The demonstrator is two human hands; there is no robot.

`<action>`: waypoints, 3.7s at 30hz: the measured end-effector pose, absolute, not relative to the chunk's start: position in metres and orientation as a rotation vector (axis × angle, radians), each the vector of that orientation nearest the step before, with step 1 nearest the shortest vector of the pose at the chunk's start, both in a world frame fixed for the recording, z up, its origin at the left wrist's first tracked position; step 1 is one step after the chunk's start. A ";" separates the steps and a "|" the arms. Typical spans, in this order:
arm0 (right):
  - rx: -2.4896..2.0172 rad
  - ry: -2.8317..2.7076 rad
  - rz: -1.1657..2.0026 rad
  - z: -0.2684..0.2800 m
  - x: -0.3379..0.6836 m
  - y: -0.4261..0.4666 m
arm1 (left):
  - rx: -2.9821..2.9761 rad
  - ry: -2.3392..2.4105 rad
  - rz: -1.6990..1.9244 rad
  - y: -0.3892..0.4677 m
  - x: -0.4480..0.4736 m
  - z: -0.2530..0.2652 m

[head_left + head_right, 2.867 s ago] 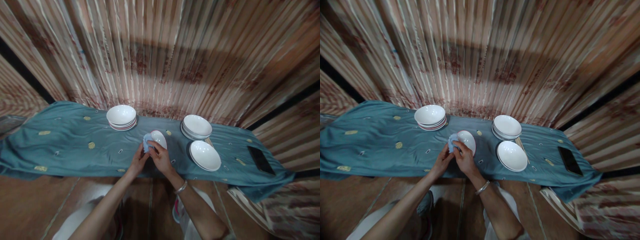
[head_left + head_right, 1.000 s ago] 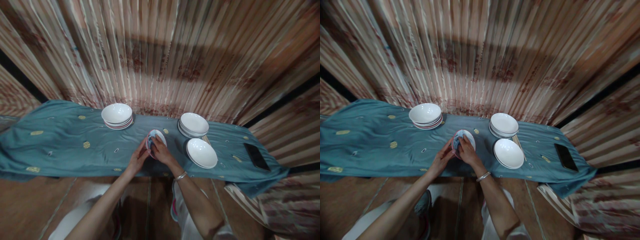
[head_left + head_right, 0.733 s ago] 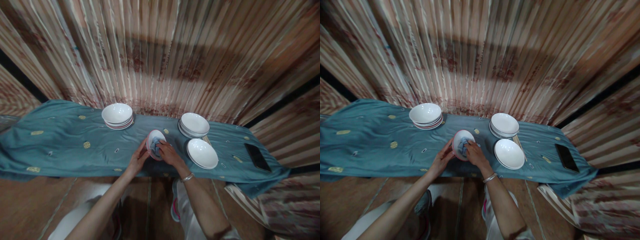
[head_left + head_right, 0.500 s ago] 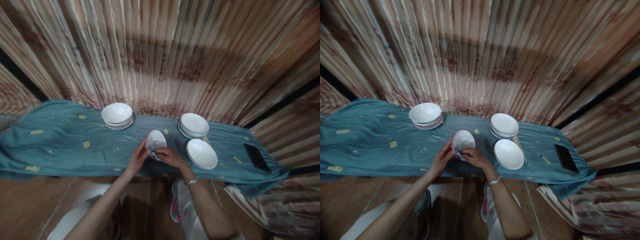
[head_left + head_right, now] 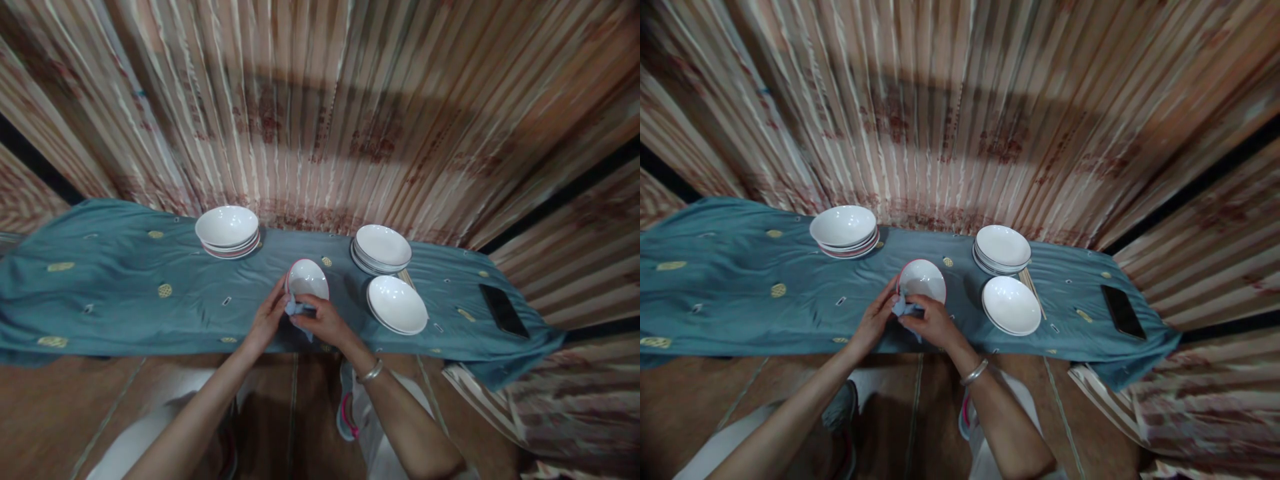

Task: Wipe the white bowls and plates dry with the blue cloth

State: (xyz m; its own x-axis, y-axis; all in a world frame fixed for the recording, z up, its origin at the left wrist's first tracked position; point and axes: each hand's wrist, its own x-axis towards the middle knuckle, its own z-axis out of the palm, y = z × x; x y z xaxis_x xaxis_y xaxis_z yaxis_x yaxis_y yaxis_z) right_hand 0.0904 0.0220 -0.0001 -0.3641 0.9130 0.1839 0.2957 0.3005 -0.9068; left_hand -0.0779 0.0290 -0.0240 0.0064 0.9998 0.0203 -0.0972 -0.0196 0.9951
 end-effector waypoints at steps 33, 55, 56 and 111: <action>-1.046 -1.053 1.040 0.012 0.114 0.049 | 2.005 1.272 1.166 0.038 -0.095 -0.002; -1.196 -2.092 0.125 0.020 0.030 0.027 | 0.856 1.059 1.485 0.038 -0.088 0.013; -1.216 -2.078 0.121 0.020 0.029 0.030 | 0.846 1.055 1.464 0.037 -0.089 0.014; -1.385 -1.602 0.635 -0.068 0.031 0.024 | -0.145 0.665 1.331 0.038 -0.102 -0.001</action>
State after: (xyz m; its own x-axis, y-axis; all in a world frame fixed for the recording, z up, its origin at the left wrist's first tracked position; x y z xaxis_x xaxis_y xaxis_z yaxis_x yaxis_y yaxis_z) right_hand 0.0309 0.0244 -0.0683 0.0299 0.9554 0.2938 0.4950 0.2412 -0.8348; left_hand -0.1018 0.0379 -0.0015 0.0843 0.8478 -0.5235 -0.9277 0.2585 0.2693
